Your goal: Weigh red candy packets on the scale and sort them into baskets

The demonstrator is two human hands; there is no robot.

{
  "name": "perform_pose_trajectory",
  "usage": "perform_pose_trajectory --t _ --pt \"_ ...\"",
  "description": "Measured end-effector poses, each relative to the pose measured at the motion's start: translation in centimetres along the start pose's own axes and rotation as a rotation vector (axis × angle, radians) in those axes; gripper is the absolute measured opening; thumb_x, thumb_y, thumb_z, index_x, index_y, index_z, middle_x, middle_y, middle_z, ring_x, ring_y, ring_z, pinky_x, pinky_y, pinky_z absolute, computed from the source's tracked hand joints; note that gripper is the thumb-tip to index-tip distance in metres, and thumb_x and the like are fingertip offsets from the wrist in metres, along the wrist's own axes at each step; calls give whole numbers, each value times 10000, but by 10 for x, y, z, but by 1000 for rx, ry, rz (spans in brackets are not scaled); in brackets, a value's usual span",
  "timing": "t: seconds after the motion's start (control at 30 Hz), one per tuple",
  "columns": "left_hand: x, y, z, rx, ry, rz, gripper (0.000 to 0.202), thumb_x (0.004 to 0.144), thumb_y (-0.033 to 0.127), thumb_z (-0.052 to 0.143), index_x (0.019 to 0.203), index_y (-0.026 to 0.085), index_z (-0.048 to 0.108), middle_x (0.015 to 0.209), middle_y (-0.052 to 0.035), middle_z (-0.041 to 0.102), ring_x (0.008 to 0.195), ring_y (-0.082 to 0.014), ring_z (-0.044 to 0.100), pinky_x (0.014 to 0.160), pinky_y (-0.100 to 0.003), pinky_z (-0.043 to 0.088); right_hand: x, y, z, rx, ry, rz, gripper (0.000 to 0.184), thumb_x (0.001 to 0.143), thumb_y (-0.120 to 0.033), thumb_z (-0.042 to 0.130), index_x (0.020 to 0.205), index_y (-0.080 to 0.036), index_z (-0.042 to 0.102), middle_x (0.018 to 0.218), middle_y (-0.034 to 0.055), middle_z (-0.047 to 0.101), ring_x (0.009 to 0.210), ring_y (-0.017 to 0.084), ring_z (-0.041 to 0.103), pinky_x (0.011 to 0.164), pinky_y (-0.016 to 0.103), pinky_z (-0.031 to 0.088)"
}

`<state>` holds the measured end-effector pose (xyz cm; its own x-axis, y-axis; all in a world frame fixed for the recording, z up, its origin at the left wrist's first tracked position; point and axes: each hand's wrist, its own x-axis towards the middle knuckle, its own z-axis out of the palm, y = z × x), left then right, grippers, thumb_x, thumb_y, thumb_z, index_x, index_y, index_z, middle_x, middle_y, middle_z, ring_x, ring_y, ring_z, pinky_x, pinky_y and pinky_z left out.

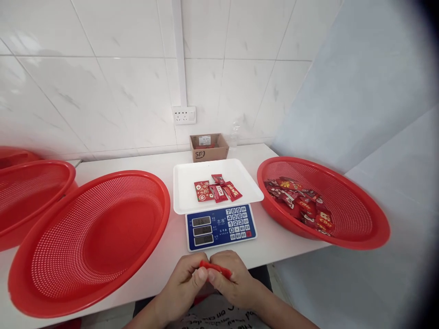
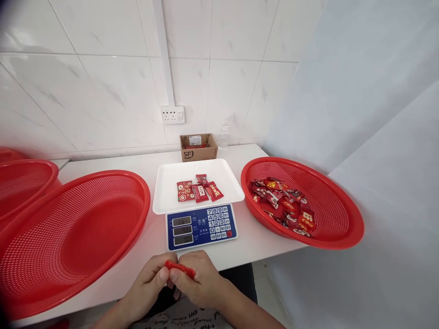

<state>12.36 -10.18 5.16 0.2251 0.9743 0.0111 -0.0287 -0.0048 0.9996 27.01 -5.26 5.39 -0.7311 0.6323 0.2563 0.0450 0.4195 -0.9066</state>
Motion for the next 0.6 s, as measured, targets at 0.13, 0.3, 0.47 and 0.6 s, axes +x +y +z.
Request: perform_pose_trajectory --t 0.13,0.3,0.47,0.6 --pt "1 -1 -1 2 12 13 453 795 592 453 622 173 445 577 26 412 555 -104 431 528 -215 381 2 -2 -1 124 -45 101 469 896 -507 305 586 -195 470 518 -30 452 472 88 421 472 207 331" --pt "1 -4 -2 178 208 21 430 852 512 410 609 164 478 572 20 442 549 -102 414 535 -211 358 4 -1 -3 -78 103 62 413 906 -457 339 652 -185 519 604 -17 489 559 97 444 546 222 347" --pt "-1 -12 -5 294 232 -11 382 877 480 370 749 173 560 609 15 478 594 -120 445 564 -210 367 24 6 -35 -252 366 82 312 894 -399 414 725 -196 579 682 15 560 647 132 504 602 249 386" --pt "-6 -23 -9 381 226 -48 384 870 479 386 693 175 539 611 12 478 598 -124 432 563 -208 359 58 11 -82 -415 515 123 249 871 -372 452 841 -201 631 831 45 633 791 174 566 699 287 428"
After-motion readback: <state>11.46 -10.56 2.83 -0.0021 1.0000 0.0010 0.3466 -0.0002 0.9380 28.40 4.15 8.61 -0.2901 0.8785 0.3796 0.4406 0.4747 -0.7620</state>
